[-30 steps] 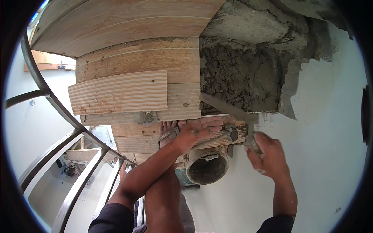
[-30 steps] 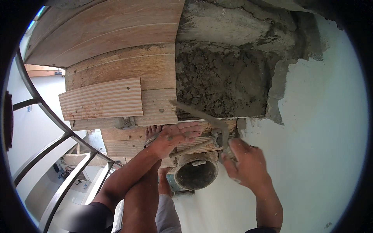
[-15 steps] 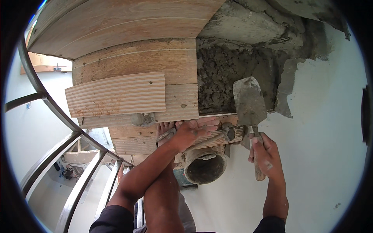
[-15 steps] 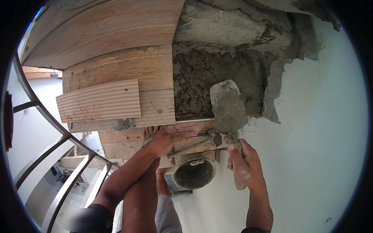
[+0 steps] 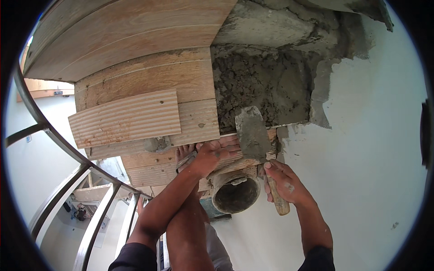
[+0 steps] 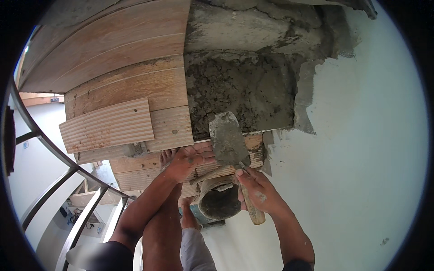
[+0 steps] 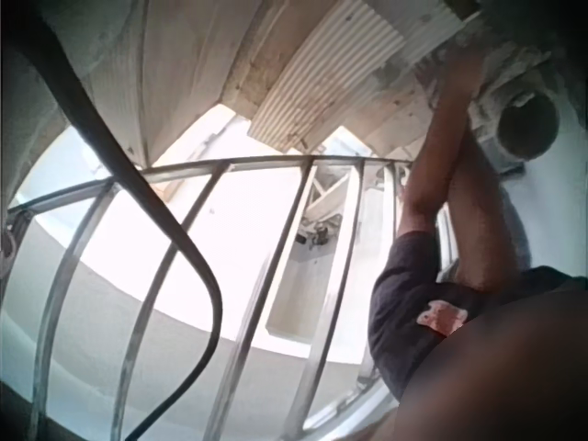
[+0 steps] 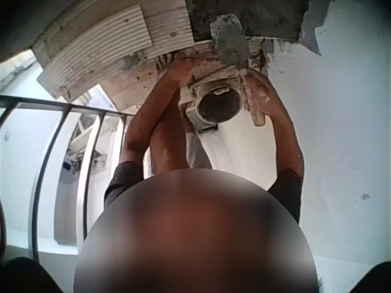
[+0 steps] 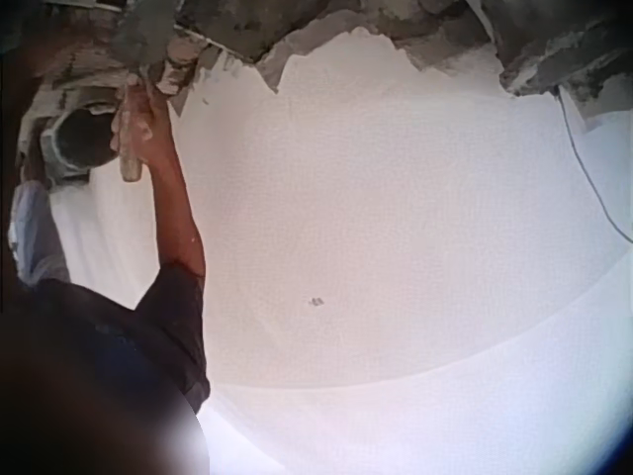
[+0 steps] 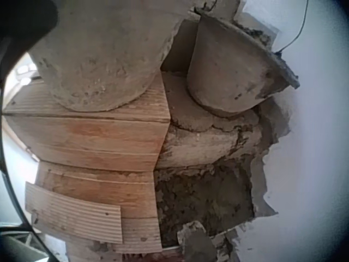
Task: Applying mortar and preparing the surface of a concrete staircase for tile installation.
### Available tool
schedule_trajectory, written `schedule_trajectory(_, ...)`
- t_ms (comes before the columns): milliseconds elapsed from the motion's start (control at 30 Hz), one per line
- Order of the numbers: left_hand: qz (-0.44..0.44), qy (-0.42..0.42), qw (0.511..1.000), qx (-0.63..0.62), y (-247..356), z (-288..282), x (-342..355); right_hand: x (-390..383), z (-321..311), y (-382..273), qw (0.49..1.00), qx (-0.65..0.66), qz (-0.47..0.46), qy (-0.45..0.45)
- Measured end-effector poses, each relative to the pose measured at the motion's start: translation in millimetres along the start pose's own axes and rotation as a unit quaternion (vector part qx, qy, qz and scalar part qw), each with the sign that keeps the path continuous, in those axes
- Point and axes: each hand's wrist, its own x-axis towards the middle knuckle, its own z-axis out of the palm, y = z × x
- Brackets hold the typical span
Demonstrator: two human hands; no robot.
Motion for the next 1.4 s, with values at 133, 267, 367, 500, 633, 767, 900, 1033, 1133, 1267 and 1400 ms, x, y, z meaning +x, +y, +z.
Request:
schedule_trajectory(133, -0.011, 0.013, 0.995, -0.095, 5, 10, 2, 5, -4, 15, 0.999, -0.004, -0.002, -0.039)
schedule_trajectory(267, 0.000, 0.011, 0.989, -0.149, -2, 10, 3, -9, -11, -2, 0.998, -0.042, -0.033, -0.023)
schedule_trajectory(367, -0.005, 0.037, 0.994, -0.101, -3, 8, -1, -17, -23, -15, 0.975, -0.217, -0.007, 0.036)
schedule_trajectory(500, -0.026, 0.006, 1.000, -0.001, 13, 15, -4, -18, -34, -5, 0.938, -0.273, -0.066, 0.202)
schedule_trajectory(633, 0.049, -0.024, 0.993, 0.107, 45, 51, -15, -24, -38, 13, 0.941, -0.123, -0.184, 0.255)
schedule_trajectory(767, 0.306, 0.004, 0.828, 0.470, 111, 76, -12, -7, -32, 33, 0.922, -0.138, -0.273, 0.239)
schedule_trajectory(900, 0.242, 0.147, 0.766, 0.578, 97, 81, -10, 10, -22, 44, 0.892, -0.177, -0.286, 0.303)
schedule_trajectory(1033, 0.151, 0.136, 0.831, 0.518, 72, 71, -41, 16, -23, 28, 0.840, -0.231, -0.363, 0.331)
schedule_trajectory(1133, 0.001, 0.054, 0.939, 0.339, 28, 42, -36, 10, -25, -21, 0.957, -0.074, -0.205, 0.191)
schedule_trajectory(1267, -0.103, 0.017, 0.993, 0.062, 3, 34, -18, 15, -37, -63, 0.963, -0.195, -0.127, 0.139)
schedule_trajectory(1400, -0.027, 0.013, 0.999, -0.040, 18, 47, -1, 30, -70, -45, 0.839, -0.436, -0.313, 0.091)
